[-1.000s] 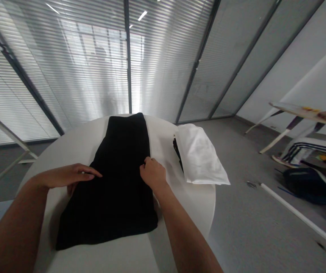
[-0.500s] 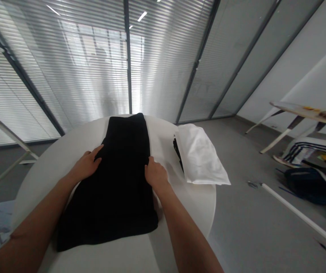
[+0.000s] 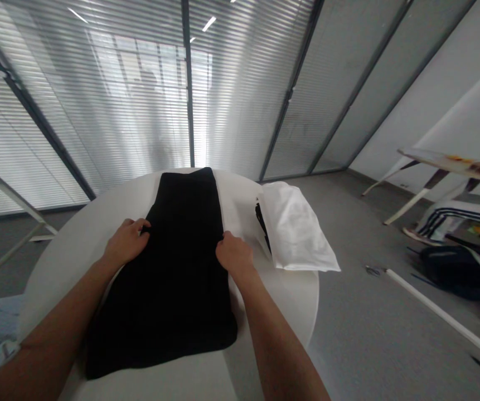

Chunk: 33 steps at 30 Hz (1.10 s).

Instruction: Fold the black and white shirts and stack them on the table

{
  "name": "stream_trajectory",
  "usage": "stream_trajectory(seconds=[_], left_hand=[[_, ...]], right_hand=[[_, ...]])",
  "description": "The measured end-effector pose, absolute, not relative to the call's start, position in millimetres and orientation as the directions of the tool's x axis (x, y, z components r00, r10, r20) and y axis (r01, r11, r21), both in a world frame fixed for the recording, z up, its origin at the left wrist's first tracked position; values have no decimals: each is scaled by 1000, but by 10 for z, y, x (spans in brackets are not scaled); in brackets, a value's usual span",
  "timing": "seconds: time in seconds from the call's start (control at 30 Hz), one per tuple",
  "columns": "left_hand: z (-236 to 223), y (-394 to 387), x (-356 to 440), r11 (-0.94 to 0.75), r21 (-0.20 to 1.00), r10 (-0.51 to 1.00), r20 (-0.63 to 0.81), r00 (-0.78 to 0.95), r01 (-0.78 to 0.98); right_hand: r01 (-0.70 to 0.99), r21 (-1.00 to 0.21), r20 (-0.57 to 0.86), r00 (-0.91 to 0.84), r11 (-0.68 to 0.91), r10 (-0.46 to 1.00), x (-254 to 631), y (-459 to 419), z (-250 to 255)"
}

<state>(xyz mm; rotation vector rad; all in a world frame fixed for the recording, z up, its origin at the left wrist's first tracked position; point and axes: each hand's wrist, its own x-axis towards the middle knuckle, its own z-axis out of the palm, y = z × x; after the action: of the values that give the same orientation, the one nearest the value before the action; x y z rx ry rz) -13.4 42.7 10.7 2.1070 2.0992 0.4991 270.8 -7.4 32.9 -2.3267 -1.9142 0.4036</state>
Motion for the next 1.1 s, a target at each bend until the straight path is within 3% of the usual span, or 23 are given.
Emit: stream_trajectory(seconds=[0.1, 0.23, 0.4, 0.67, 0.77, 0.9, 1.1], left_hand=[[49, 424, -94, -138, 244, 954, 295, 62, 960], [-14, 456, -115, -161, 208, 975, 183, 124, 965], [17, 505, -169, -164, 300, 984, 111, 136, 940], [206, 450, -147, -4, 294, 999, -44, 18, 956], [219, 408, -102, 36, 267, 999, 19, -42, 963], [169, 375, -45, -22, 248, 987, 158, -18, 968], [110, 409, -82, -62, 164, 997, 55, 53, 985]], right_hand=[[932, -315, -83, 163, -181, 983, 2661, -75, 313], [911, -404, -21, 81, -82, 997, 2613, -77, 235], [899, -436, -78, 14, -46, 997, 2594, -69, 204], [911, -412, -228, -87, -15, 970, 2694, -95, 352], [930, -366, -242, -52, -42, 969, 2693, -84, 388], [932, -313, -178, 132, -183, 975, 2646, -76, 381], [927, -351, -152, 87, -136, 985, 2653, -87, 318]])
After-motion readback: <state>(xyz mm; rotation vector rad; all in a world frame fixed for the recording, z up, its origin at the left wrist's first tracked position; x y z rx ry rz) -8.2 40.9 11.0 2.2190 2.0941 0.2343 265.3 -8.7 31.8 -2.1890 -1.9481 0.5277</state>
